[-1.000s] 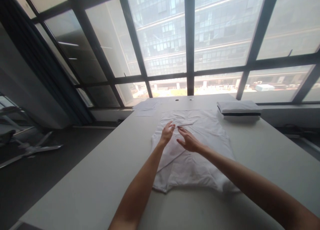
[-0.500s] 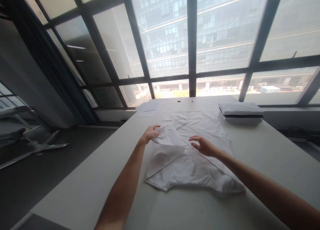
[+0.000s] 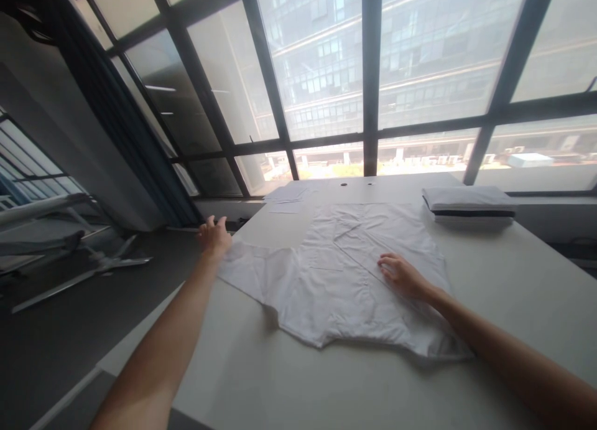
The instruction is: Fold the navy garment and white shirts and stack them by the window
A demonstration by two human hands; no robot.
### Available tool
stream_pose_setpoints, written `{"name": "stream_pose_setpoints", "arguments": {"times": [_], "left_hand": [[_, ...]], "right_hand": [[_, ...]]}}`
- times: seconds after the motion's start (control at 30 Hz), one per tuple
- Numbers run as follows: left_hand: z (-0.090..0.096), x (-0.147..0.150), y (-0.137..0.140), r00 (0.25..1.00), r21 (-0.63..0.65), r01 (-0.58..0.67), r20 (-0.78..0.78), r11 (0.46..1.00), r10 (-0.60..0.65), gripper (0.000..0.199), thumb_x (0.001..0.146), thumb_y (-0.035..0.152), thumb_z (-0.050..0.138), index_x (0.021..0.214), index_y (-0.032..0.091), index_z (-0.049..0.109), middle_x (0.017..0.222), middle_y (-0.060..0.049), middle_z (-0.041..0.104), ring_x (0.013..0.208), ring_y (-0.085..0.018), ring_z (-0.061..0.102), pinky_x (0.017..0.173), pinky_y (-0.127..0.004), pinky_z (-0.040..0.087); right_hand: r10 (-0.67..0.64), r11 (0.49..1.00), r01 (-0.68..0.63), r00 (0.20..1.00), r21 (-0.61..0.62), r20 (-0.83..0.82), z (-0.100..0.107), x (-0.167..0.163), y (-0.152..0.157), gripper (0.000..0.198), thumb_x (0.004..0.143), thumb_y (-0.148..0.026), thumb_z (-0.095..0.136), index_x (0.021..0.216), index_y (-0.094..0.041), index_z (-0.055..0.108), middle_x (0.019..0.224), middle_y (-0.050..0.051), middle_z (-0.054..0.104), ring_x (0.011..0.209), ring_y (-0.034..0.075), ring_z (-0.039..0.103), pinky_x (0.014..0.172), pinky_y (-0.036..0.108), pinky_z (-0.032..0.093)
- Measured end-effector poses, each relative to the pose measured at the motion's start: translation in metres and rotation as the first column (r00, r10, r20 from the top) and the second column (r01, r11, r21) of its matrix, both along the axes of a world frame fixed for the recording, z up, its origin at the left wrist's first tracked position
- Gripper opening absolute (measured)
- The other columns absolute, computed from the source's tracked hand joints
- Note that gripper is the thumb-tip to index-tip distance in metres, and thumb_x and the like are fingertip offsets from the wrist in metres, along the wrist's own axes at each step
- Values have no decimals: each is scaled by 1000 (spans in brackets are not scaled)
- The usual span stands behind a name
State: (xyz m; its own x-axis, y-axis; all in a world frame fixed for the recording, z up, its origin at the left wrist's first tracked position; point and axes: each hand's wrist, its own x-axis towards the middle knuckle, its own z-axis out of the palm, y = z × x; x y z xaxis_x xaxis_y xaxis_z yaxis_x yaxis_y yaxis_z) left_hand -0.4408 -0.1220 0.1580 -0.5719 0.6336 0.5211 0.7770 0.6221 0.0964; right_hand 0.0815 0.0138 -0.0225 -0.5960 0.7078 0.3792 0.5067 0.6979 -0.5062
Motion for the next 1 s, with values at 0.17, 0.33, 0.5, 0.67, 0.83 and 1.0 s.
{"name": "stream_pose_setpoints", "arguments": {"times": [0.17, 0.33, 0.5, 0.67, 0.83, 1.0], "left_hand": [[-58, 90, 36, 915, -132, 399, 121, 908, -384, 45, 93, 20, 48, 135, 9, 61, 145, -20, 56, 135, -32, 51, 115, -45, 39], [-122, 158, 44, 813, -236, 578, 254, 781, -525, 49, 99, 44, 52, 143, 25, 57, 152, -9, 54, 142, -29, 45, 116, -46, 37], [-140, 121, 18, 885, -201, 341, 397, 918, -242, 63, 105, 55, 22, 158, 24, 35, 163, -14, 35, 151, -35, 30, 114, -62, 32], [-152, 64, -11, 947, -321, 147, 319, 936, -39, 65, 103, 58, 19, 158, 28, 37, 165, -12, 32, 153, -36, 23, 117, -69, 21], [-158, 37, -19, 957, -433, 201, 278, 879, -82, 67, 101, 61, 20, 159, 30, 34, 169, -9, 23, 154, -39, 20, 116, -70, 19], [-152, 31, -17, 950, -465, 170, 311, 869, -20, 72, 100, 64, 20, 161, 28, 31, 170, -9, 18, 153, -44, 17, 115, -72, 19]], "right_hand": [[4, 1000, -4, 1000, 30, -22, -7, 2, 2, 30, 88, -25, 53, 110, -18, 73, 126, 15, 68, 117, 28, 64, 105, 41, 49], [30, 999, -28, 998, 35, -54, -10, 5, 3, 29, 89, -25, 55, 112, -19, 72, 126, 15, 68, 118, 28, 63, 105, 43, 49], [24, 999, -23, 999, 35, -37, -10, 4, 0, 31, 89, -24, 54, 114, -18, 71, 128, 16, 67, 119, 29, 62, 106, 45, 48], [13, 999, -13, 1000, 45, -16, -7, 4, -1, 30, 89, -23, 54, 114, -19, 71, 127, 16, 67, 119, 30, 62, 106, 46, 48], [19, 998, -18, 1000, 56, -20, -8, 5, -1, 31, 90, -25, 53, 115, -19, 70, 128, 16, 67, 119, 30, 62, 105, 46, 49], [19, 997, -16, 999, 75, -44, -10, 5, 0, 30, 89, -25, 54, 113, -20, 71, 126, 16, 68, 118, 30, 63, 105, 46, 50]]}}
